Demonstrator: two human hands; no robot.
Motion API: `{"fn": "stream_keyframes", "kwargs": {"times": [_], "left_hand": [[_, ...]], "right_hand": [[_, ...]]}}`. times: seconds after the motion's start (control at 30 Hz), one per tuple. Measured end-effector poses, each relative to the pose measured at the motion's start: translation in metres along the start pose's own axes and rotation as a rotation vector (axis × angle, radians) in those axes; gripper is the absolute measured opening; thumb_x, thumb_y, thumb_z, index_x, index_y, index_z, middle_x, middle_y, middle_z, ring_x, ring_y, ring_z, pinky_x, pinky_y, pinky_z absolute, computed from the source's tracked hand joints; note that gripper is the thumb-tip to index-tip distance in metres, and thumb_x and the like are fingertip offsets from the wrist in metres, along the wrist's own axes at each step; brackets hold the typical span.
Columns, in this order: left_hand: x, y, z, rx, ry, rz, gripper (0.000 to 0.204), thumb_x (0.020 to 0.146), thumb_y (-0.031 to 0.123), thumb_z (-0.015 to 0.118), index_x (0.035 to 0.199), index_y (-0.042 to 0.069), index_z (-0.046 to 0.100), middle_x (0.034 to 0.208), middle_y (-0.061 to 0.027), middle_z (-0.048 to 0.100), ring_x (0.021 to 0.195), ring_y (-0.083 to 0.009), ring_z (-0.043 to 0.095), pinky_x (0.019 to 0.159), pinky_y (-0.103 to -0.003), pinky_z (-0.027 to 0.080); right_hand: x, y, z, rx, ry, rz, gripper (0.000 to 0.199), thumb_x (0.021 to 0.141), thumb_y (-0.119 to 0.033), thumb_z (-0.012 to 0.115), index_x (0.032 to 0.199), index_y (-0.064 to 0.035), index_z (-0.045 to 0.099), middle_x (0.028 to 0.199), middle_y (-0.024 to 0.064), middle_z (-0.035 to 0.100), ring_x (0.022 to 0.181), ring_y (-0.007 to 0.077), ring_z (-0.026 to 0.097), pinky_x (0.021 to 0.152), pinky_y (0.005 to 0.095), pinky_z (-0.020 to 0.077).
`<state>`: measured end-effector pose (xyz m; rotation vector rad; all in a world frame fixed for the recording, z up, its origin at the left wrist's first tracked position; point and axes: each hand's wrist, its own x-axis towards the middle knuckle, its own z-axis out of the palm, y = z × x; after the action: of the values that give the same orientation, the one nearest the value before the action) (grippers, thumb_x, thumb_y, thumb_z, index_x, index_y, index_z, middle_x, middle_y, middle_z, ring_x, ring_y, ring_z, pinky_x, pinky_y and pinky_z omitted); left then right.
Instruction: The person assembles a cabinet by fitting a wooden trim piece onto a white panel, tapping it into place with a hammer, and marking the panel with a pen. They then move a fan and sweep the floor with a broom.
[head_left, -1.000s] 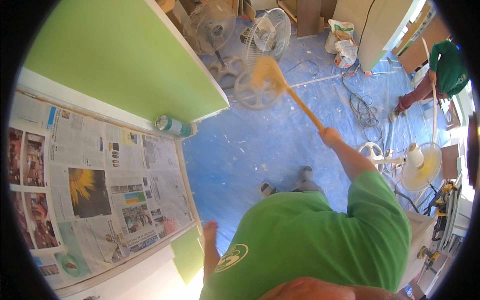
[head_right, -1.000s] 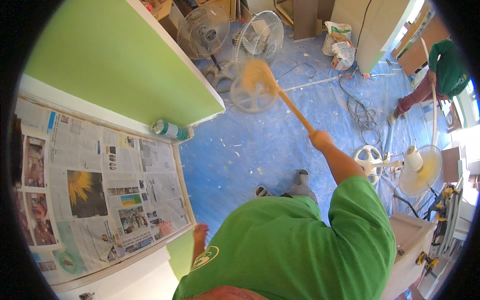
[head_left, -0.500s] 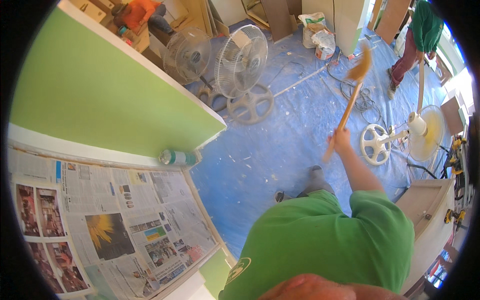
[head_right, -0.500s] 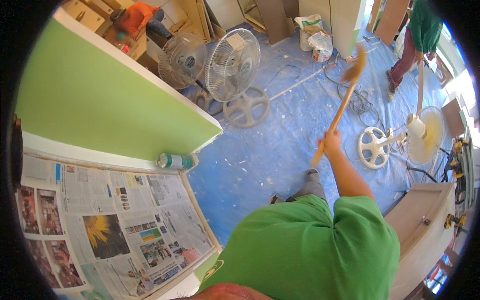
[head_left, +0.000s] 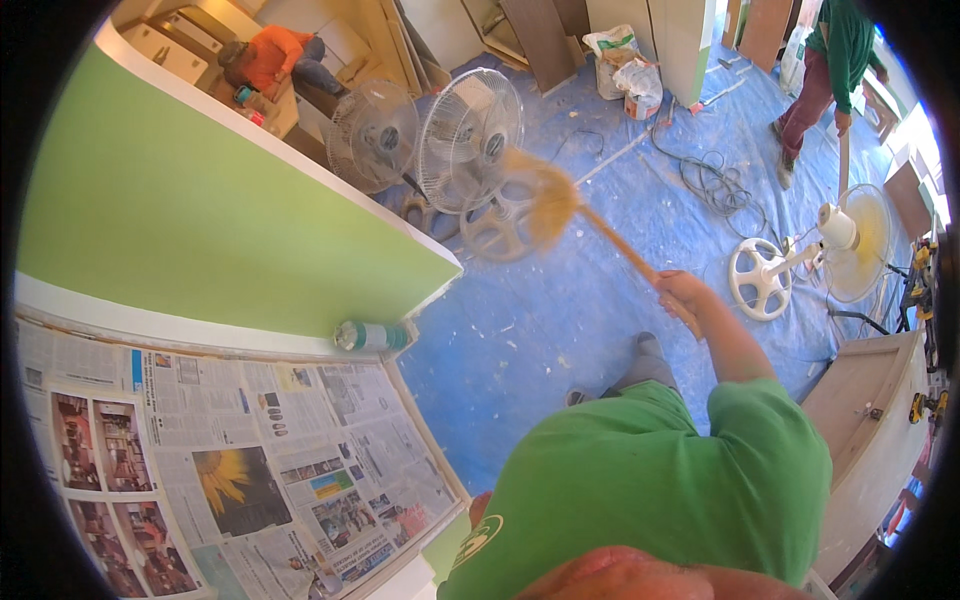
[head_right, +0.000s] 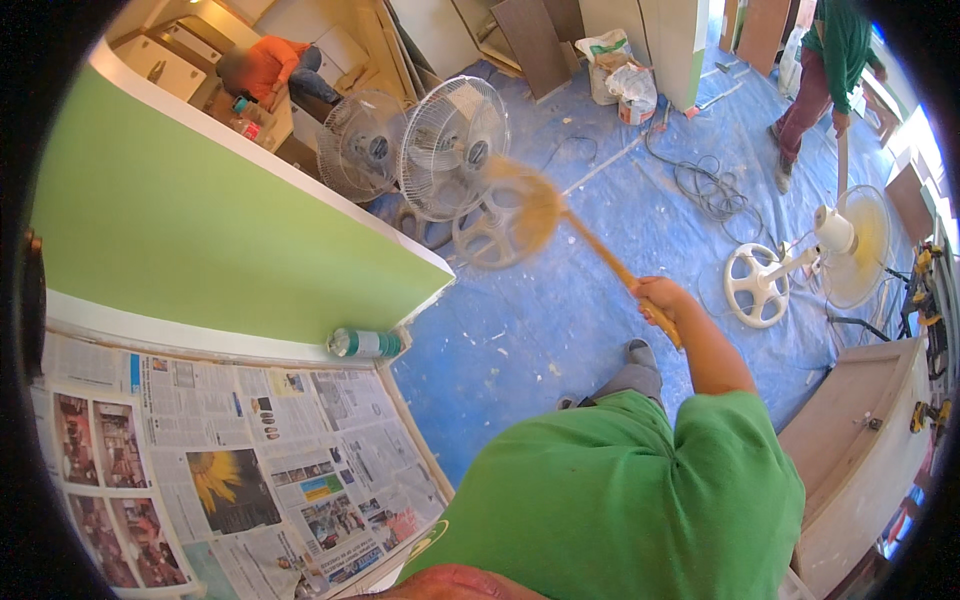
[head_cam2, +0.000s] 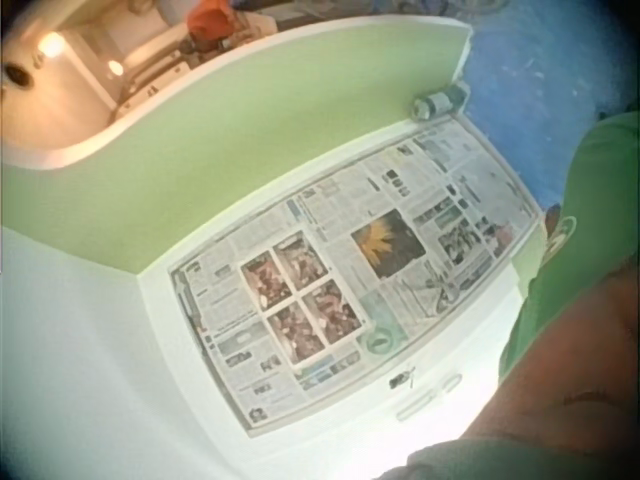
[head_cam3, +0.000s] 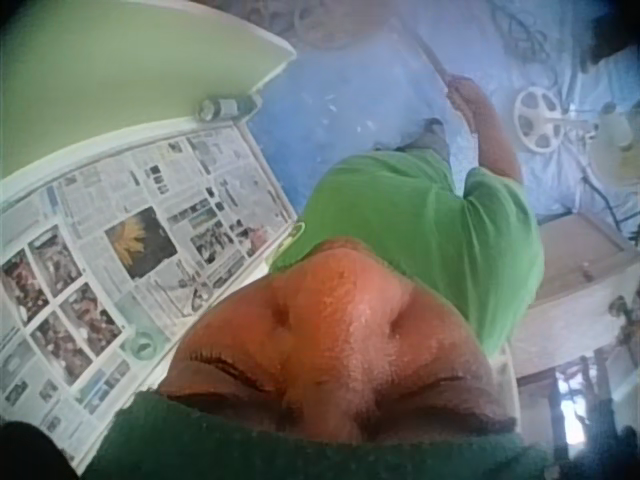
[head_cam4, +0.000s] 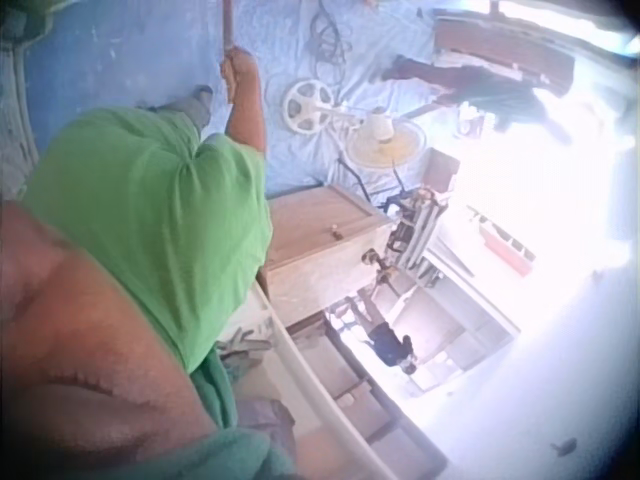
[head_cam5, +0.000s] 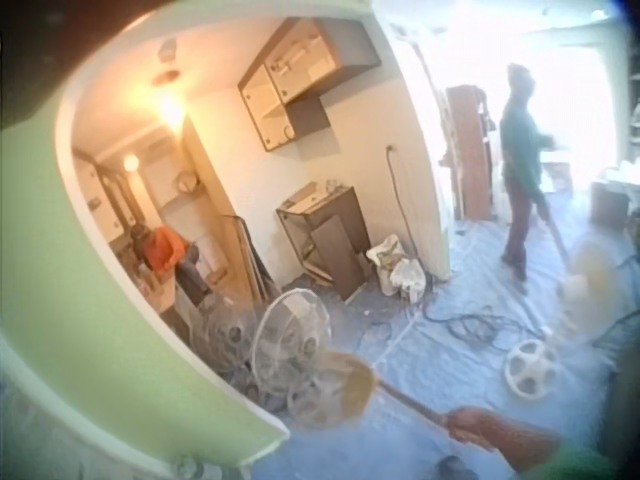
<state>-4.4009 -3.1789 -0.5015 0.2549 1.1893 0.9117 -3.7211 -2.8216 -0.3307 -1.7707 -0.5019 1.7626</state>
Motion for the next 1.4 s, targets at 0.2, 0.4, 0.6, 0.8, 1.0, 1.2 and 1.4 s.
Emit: {"fn": "stream_keyframes", "kwargs": {"times": [0.2,0.4,0.6,0.8,1.0,1.2,1.4], "left_hand": [[-0.018,0.003,0.006,0.198,0.061,-0.096,0.036,0.1,0.03,0.048,0.117,0.001,0.062,0.111,-0.0173,0.065,0.106,-0.0317,0.06,0.094,-0.045,0.046],[-0.038,0.017,0.003,0.242,0.092,-0.11,0.036,0.1,0.029,0.048,0.115,0.001,0.063,0.107,-0.016,0.066,0.101,-0.0297,0.061,0.091,-0.043,0.048],[-0.039,0.009,0.007,0.242,0.092,-0.107,0.035,0.1,0.029,0.049,0.113,0.0,0.064,0.103,-0.0148,0.067,0.096,-0.0278,0.063,0.087,-0.042,0.05],[-0.025,-0.002,0.02,0.27,0.055,-0.16,0.035,0.1,0.029,0.049,0.111,0.0,0.065,0.098,-0.0135,0.069,0.092,-0.0258,0.065,0.083,-0.04,0.051],[-0.028,-0.007,0.023,0.259,0.015,-0.186,0.036,0.099,0.029,0.05,0.109,-0.001,0.067,0.094,-0.0123,0.07,0.087,-0.0239,0.066,0.079,-0.038,0.053],[-0.033,0.0,0.028,0.184,-0.105,-0.242,0.036,0.099,0.029,0.051,0.108,-0.002,0.068,0.089,-0.0111,0.071,0.082,-0.0219,0.068,0.075,-0.036,0.055],[-0.033,-0.004,0.042,0.93,0.123,-0.092,0.038,0.101,0.03,0.049,0.108,-0.002,0.068,0.087,-0.0108,0.071,0.08,-0.0212,0.069,0.072,-0.035,0.055]], "right_hand": [[-0.028,-0.086,-0.034,0.61,0.495,-0.774,0.018,0.099,-0.026,0.057,0.106,-0.0109,0.051,0.06,0.0048,0.05,0.042,0.0161,0.049,0.038,0.0325,0.0428],[-0.044,-0.195,0.047,0.564,0.585,-1.254,0.024,0.101,-0.019,0.051,0.123,-0.0106,0.044,0.067,0.0039,0.05,0.049,0.0133,0.051,0.044,0.0299,0.0449],[0.078,0.038,0.066,-0.923,-0.023,-0.12,0.034,0.089,-0.029,0.06,0.088,0.0037,0.067,0.075,0.0195,0.07,0.066,0.0341,0.071,0.058,0.0438,0.0566],[0.034,0.125,0.054,-1.26,-0.138,0.073,0.031,0.084,-0.025,0.063,0.1,0.0,0.073,0.087,0.0171,0.073,0.073,0.0311,0.072,0.067,0.0433,0.0584],[-0.013,-0.066,0.048,-0.997,0.146,-0.605,0.028,0.09,-0.03,0.059,0.111,-0.0131,0.067,0.105,0.019,0.069,0.096,0.0384,0.067,0.082,0.0496,0.0518],[-0.147,-0.24,0.078,-0.009,0.453,-1.23,0.03,0.097,-0.032,0.061,0.095,-0.0024,0.056,0.064,0.002,0.055,0.055,0.0126,0.055,0.051,0.0284,0.0445],[-0.113,-0.241,0.114,0.217,0.376,-1.444,0.024,0.098,-0.023,0.057,0.104,-0.0032,0.045,0.069,0.0073,0.058,0.05,0.0148,0.055,0.046,0.0306,0.0446]]}}
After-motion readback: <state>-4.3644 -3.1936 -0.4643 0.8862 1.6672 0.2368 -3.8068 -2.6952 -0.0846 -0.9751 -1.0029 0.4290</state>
